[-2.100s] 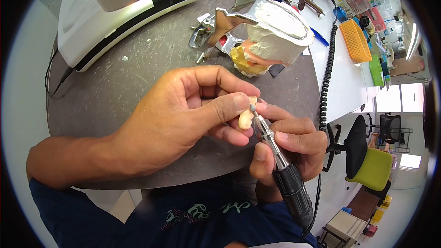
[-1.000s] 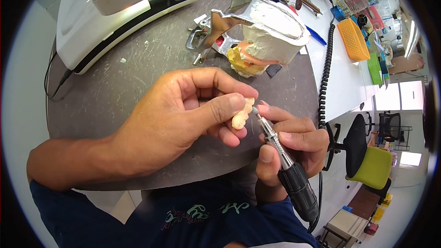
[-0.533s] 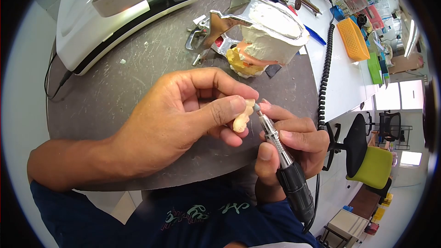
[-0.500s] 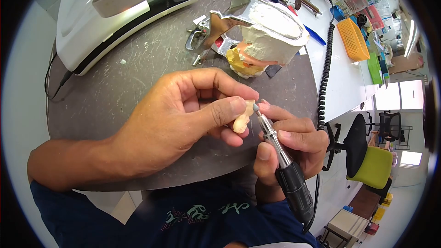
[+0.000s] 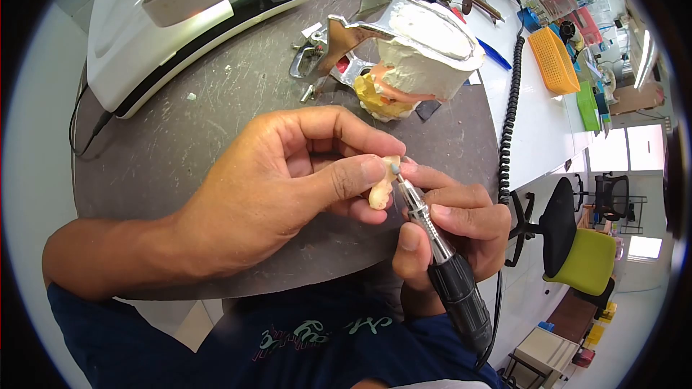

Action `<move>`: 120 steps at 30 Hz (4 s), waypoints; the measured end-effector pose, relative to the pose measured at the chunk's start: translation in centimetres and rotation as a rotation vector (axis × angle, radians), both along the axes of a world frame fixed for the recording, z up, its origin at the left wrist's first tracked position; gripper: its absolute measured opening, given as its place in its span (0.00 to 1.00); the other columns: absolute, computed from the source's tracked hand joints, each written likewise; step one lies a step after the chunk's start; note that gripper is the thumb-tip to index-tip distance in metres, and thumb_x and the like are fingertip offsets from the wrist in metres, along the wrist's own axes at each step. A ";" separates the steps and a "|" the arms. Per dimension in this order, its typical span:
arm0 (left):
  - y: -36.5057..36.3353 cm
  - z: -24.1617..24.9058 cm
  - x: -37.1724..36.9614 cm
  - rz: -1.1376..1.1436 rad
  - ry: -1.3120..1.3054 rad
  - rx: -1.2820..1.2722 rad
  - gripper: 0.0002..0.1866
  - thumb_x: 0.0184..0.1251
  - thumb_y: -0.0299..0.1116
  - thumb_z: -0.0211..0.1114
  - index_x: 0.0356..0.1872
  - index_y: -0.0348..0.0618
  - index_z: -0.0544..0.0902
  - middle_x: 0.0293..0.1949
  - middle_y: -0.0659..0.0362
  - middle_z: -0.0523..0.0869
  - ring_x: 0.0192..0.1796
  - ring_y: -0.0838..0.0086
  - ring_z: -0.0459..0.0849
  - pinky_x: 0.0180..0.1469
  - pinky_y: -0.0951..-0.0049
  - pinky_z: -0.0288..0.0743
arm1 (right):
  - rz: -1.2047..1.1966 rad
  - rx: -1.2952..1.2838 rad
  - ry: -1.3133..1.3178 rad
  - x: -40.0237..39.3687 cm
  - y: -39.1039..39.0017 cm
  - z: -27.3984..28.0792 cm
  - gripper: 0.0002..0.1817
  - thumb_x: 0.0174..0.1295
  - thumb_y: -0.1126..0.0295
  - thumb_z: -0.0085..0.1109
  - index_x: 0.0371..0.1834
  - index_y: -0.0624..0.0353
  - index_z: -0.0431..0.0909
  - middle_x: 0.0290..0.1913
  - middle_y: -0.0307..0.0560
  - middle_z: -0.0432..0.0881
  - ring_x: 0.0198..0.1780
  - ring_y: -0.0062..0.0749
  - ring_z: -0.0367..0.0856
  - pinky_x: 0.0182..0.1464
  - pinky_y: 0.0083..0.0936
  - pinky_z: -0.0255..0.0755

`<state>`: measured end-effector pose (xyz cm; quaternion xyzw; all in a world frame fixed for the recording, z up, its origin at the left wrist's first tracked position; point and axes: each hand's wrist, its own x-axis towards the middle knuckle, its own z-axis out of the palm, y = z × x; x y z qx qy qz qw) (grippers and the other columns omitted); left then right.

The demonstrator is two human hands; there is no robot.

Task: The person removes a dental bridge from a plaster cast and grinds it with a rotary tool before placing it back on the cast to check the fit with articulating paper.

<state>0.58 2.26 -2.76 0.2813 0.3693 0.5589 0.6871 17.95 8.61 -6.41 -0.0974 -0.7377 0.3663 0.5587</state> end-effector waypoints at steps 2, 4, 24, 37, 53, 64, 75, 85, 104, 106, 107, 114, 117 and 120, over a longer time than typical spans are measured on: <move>0.0 0.0 0.0 0.005 0.013 0.005 0.13 0.71 0.27 0.59 0.51 0.32 0.76 0.38 0.55 0.83 0.39 0.78 0.84 0.43 0.78 0.84 | 0.004 -0.027 0.038 0.0 0.0 -0.1 0.18 0.47 0.81 0.70 0.39 0.66 0.71 0.31 0.58 0.81 0.44 0.55 0.86 0.48 0.45 0.82; 0.0 0.0 -0.1 -0.004 0.008 0.006 0.13 0.71 0.27 0.59 0.52 0.32 0.76 0.39 0.55 0.83 0.40 0.78 0.84 0.44 0.78 0.83 | -0.011 -0.018 0.021 0.0 0.0 0.0 0.18 0.47 0.81 0.70 0.38 0.66 0.71 0.31 0.58 0.81 0.44 0.55 0.86 0.48 0.45 0.82; 0.1 -0.2 0.0 0.002 -0.013 0.010 0.15 0.70 0.28 0.60 0.54 0.33 0.73 0.45 0.54 0.81 0.45 0.77 0.84 0.50 0.77 0.83 | -0.007 0.020 0.006 -0.1 0.2 -0.1 0.17 0.47 0.80 0.71 0.36 0.66 0.71 0.30 0.58 0.83 0.43 0.52 0.86 0.46 0.43 0.84; 0.2 -0.1 0.1 0.019 -0.015 -0.010 0.13 0.69 0.26 0.60 0.52 0.33 0.74 0.45 0.54 0.80 0.43 0.76 0.84 0.49 0.76 0.84 | -0.048 0.013 -0.117 0.2 -0.3 0.2 0.18 0.57 0.69 0.68 0.40 0.61 0.66 0.31 0.56 0.79 0.43 0.53 0.85 0.51 0.44 0.80; 0.0 -0.3 0.2 0.080 -0.025 0.046 0.12 0.66 0.24 0.63 0.47 0.37 0.72 0.47 0.55 0.79 0.50 0.76 0.81 0.55 0.74 0.81 | -0.077 0.063 -0.011 -0.3 0.2 -0.4 0.16 0.46 0.80 0.70 0.35 0.65 0.71 0.29 0.55 0.83 0.41 0.50 0.87 0.45 0.40 0.84; 0.0 -0.2 0.1 0.063 -0.017 0.030 0.11 0.66 0.24 0.63 0.46 0.37 0.72 0.46 0.55 0.80 0.48 0.76 0.83 0.54 0.75 0.81 | -0.073 0.046 -0.040 -0.2 0.1 -0.1 0.16 0.47 0.79 0.71 0.35 0.64 0.72 0.30 0.56 0.83 0.43 0.51 0.87 0.46 0.41 0.84; 0.0 -0.2 0.2 0.068 -0.038 0.034 0.11 0.67 0.25 0.62 0.46 0.37 0.72 0.46 0.56 0.79 0.49 0.76 0.82 0.54 0.74 0.82 | -0.076 0.062 -0.042 -0.2 0.2 0.0 0.17 0.47 0.79 0.71 0.35 0.64 0.71 0.30 0.57 0.83 0.43 0.50 0.87 0.46 0.41 0.84; 0.0 -0.2 0.2 0.062 -0.037 0.019 0.11 0.67 0.25 0.62 0.46 0.36 0.71 0.46 0.55 0.79 0.49 0.76 0.82 0.53 0.75 0.83 | -0.044 0.032 0.006 -0.2 0.2 -0.2 0.16 0.47 0.80 0.71 0.35 0.66 0.72 0.30 0.58 0.83 0.43 0.52 0.86 0.45 0.41 0.84; 0.0 0.1 0.3 0.119 -0.018 0.009 0.10 0.66 0.26 0.63 0.44 0.38 0.72 0.45 0.56 0.79 0.47 0.77 0.83 0.54 0.75 0.81 | -0.035 0.060 -0.057 0.2 0.3 0.3 0.18 0.47 0.79 0.71 0.36 0.64 0.69 0.30 0.54 0.82 0.44 0.54 0.86 0.47 0.44 0.83; 0.0 0.1 0.3 0.116 -0.017 0.008 0.10 0.66 0.26 0.63 0.44 0.38 0.72 0.45 0.56 0.79 0.47 0.77 0.83 0.54 0.75 0.81 | -0.037 0.055 -0.066 0.2 0.2 0.4 0.18 0.47 0.79 0.71 0.36 0.64 0.70 0.30 0.54 0.83 0.44 0.53 0.86 0.47 0.44 0.83; 0.1 0.1 0.3 0.116 -0.017 0.008 0.10 0.66 0.26 0.63 0.44 0.38 0.72 0.45 0.56 0.79 0.47 0.77 0.83 0.54 0.75 0.81 | -0.039 0.051 -0.074 0.1 0.2 0.4 0.18 0.47 0.79 0.71 0.36 0.64 0.70 0.31 0.54 0.83 0.45 0.53 0.86 0.47 0.44 0.83; 0.0 0.2 0.3 0.121 -0.004 -0.001 0.10 0.65 0.26 0.63 0.43 0.38 0.72 0.44 0.56 0.79 0.47 0.77 0.83 0.53 0.76 0.82 | -0.034 0.107 -0.153 0.4 0.3 0.2 0.18 0.56 0.69 0.68 0.39 0.63 0.66 0.29 0.54 0.78 0.41 0.52 0.86 0.49 0.44 0.82; 0.0 0.2 0.3 0.121 -0.005 0.000 0.10 0.65 0.25 0.63 0.43 0.38 0.72 0.45 0.56 0.79 0.47 0.77 0.83 0.53 0.76 0.82 | -0.039 0.070 -0.108 0.4 0.2 0.2 0.18 0.56 0.69 0.67 0.40 0.63 0.67 0.29 0.54 0.78 0.41 0.53 0.86 0.50 0.44 0.82; 0.0 0.2 0.3 0.120 -0.006 0.001 0.10 0.65 0.26 0.63 0.43 0.38 0.72 0.45 0.56 0.79 0.47 0.77 0.83 0.53 0.76 0.82 | -0.047 0.083 -0.153 0.4 0.2 0.3 0.18 0.57 0.69 0.67 0.40 0.62 0.66 0.29 0.54 0.78 0.41 0.52 0.86 0.50 0.44 0.81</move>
